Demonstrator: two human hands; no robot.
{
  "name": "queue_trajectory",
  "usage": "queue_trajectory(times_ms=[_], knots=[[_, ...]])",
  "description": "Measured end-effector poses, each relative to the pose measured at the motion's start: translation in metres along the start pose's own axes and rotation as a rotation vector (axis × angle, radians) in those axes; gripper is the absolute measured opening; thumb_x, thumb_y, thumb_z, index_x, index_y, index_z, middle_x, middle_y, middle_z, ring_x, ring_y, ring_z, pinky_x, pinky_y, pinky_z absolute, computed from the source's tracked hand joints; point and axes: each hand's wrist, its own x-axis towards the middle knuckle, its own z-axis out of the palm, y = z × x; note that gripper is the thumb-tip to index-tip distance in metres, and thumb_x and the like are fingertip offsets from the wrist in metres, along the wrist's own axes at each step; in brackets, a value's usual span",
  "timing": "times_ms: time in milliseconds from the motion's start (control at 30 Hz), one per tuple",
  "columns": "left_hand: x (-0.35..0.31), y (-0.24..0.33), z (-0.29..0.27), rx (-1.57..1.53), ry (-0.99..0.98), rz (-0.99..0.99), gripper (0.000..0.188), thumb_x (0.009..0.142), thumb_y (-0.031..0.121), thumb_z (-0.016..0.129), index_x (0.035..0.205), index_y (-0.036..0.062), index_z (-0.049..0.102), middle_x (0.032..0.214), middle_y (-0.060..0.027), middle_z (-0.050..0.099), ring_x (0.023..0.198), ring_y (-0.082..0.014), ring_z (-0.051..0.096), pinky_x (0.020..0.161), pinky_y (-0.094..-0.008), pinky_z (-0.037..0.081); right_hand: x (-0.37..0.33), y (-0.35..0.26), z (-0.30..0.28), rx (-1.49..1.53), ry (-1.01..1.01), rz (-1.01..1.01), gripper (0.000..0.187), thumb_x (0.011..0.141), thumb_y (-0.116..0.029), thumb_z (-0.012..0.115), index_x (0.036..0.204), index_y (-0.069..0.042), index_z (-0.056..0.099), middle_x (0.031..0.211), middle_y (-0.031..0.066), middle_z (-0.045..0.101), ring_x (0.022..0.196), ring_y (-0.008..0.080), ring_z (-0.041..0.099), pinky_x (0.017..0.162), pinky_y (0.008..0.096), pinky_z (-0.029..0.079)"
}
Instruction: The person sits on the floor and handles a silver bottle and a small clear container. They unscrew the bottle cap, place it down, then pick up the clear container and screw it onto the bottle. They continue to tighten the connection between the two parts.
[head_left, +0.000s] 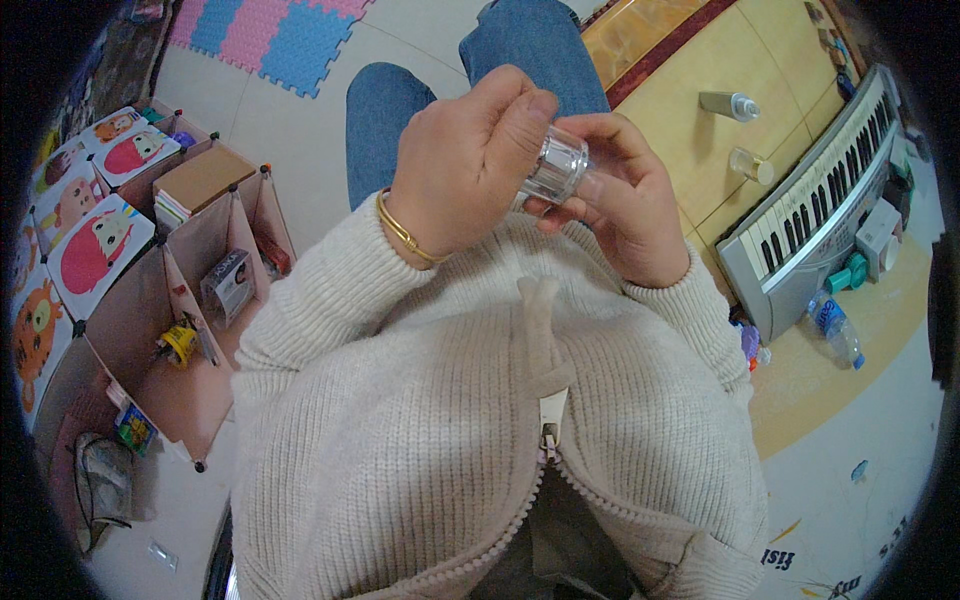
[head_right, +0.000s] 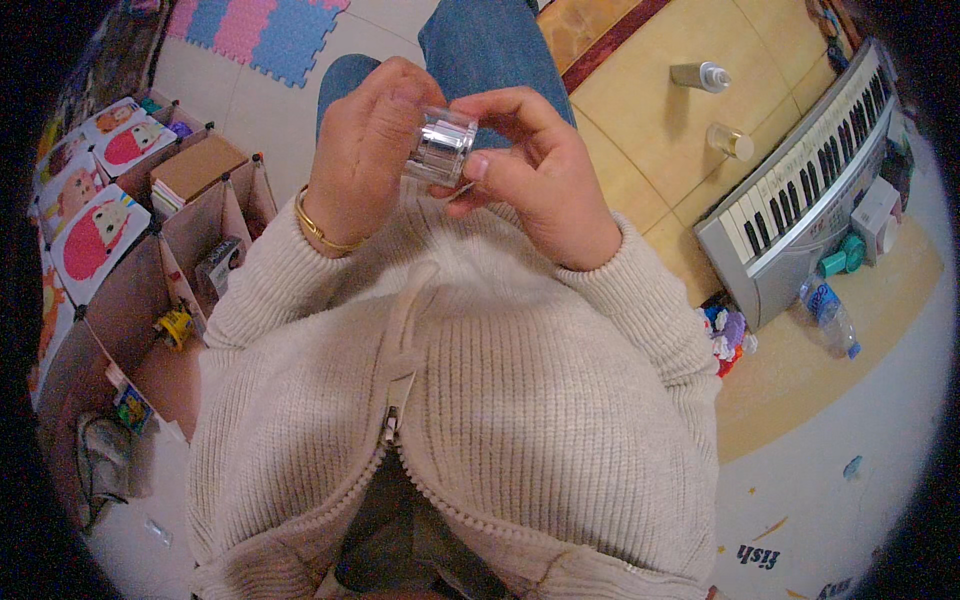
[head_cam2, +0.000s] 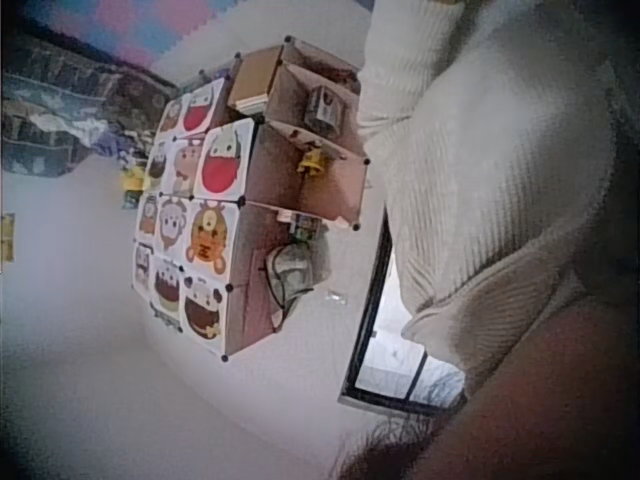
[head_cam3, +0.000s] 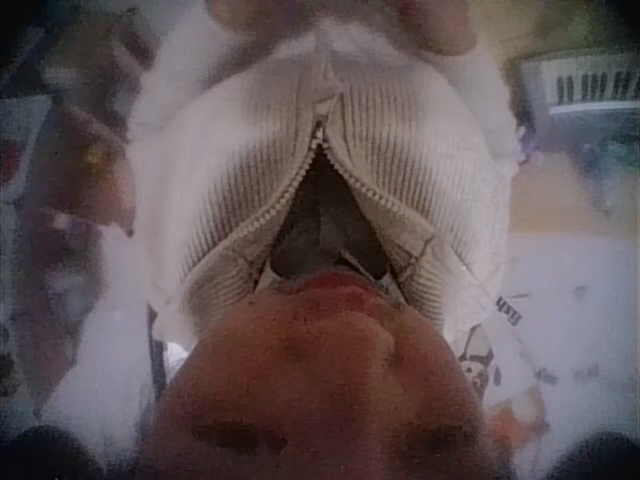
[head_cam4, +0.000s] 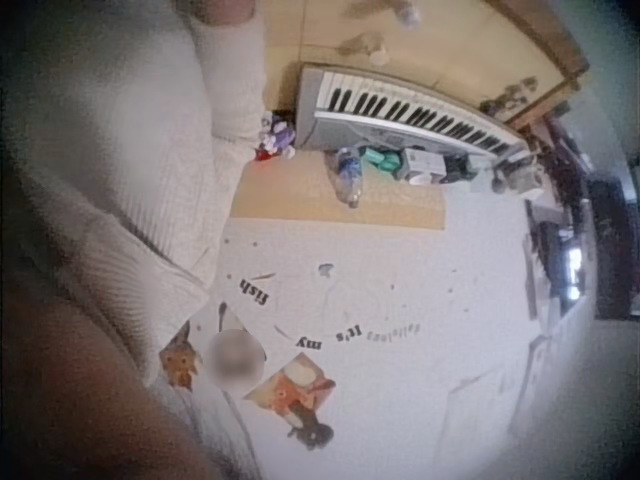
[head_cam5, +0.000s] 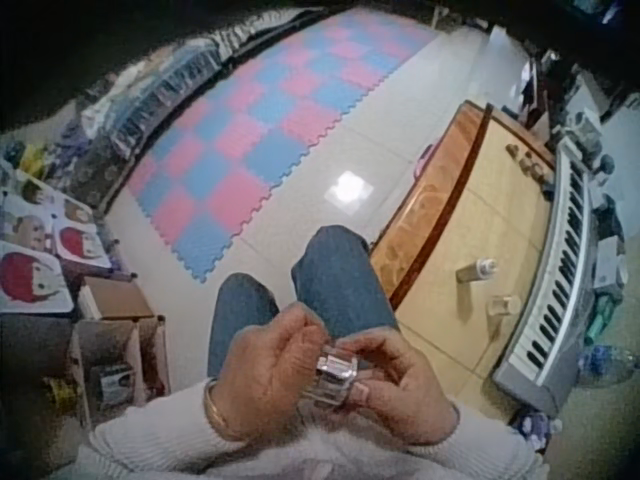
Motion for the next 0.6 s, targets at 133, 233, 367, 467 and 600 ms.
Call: queue_trajectory(times_ms=[133, 233, 367, 467, 600], knots=[[-0.003, -0.002, 0.0, 0.078, 0.021, 0.022, 0.028, 0.09, 0.033, 0.045, 0.085, 0.0092, 0.058, 0.065, -0.0125, 0.061, 0.058, -0.0331, 0.061, 0.05, -0.0386, 0.047, 0.002, 0.006, 0.002, -0.029, 0.035, -0.036, 0.041, 0.079, -0.002, 0.06, 0.117, 0.002, 0.046, 0.112, 0.0144, 0.054, 0.089, 0.0239, 0.063, 0.071, 0.0343, 0.057], [-0.006, -0.004, 0.002, 0.143, 0.029, 0.035, 0.027, 0.09, 0.033, 0.045, 0.084, 0.0095, 0.058, 0.064, -0.0123, 0.061, 0.056, -0.0335, 0.06, 0.048, -0.0387, 0.046, 0.001, 0.016, 0.001, -0.012, 0.05, -0.114, 0.038, 0.078, 0.001, 0.058, 0.115, 0.004, 0.048, 0.111, 0.0138, 0.055, 0.087, 0.0227, 0.063, 0.073, 0.034, 0.056], [-0.009, -0.006, 0.003, 0.219, 0.019, 0.054, 0.027, 0.091, 0.032, 0.043, 0.085, 0.0094, 0.057, 0.065, -0.0125, 0.06, 0.057, -0.0342, 0.059, 0.05, -0.0396, 0.046, 0.002, 0.025, 0.003, -0.114, 0.168, -0.137, 0.034, 0.078, 0.002, 0.055, 0.112, 0.004, 0.052, 0.108, 0.0127, 0.058, 0.085, 0.019, 0.063, 0.073, 0.0306, 0.055], [-0.01, -0.008, 0.006, 0.013, -0.071, -0.022, 0.028, 0.092, 0.031, 0.041, 0.085, 0.0085, 0.056, 0.066, -0.0138, 0.06, 0.061, -0.0348, 0.059, 0.053, -0.0402, 0.046, 0.008, 0.036, -0.014, -0.167, 0.254, -0.083, 0.033, 0.079, 0.002, 0.052, 0.111, 0.004, 0.053, 0.105, 0.0122, 0.059, 0.079, 0.0161, 0.062, 0.072, 0.0283, 0.054], [-0.012, -0.019, 0.01, 0.07, -0.031, 0.036, 0.028, 0.092, 0.03, 0.042, 0.087, 0.0071, 0.056, 0.072, -0.0156, 0.06, 0.065, -0.0351, 0.059, 0.056, -0.0398, 0.046, -0.001, 0.029, -0.01, 0.002, 0.169, -0.06, 0.033, 0.081, 0.001, 0.052, 0.114, 0.002, 0.052, 0.107, 0.012, 0.058, 0.083, 0.0147, 0.06, 0.072, 0.0286, 0.053]])
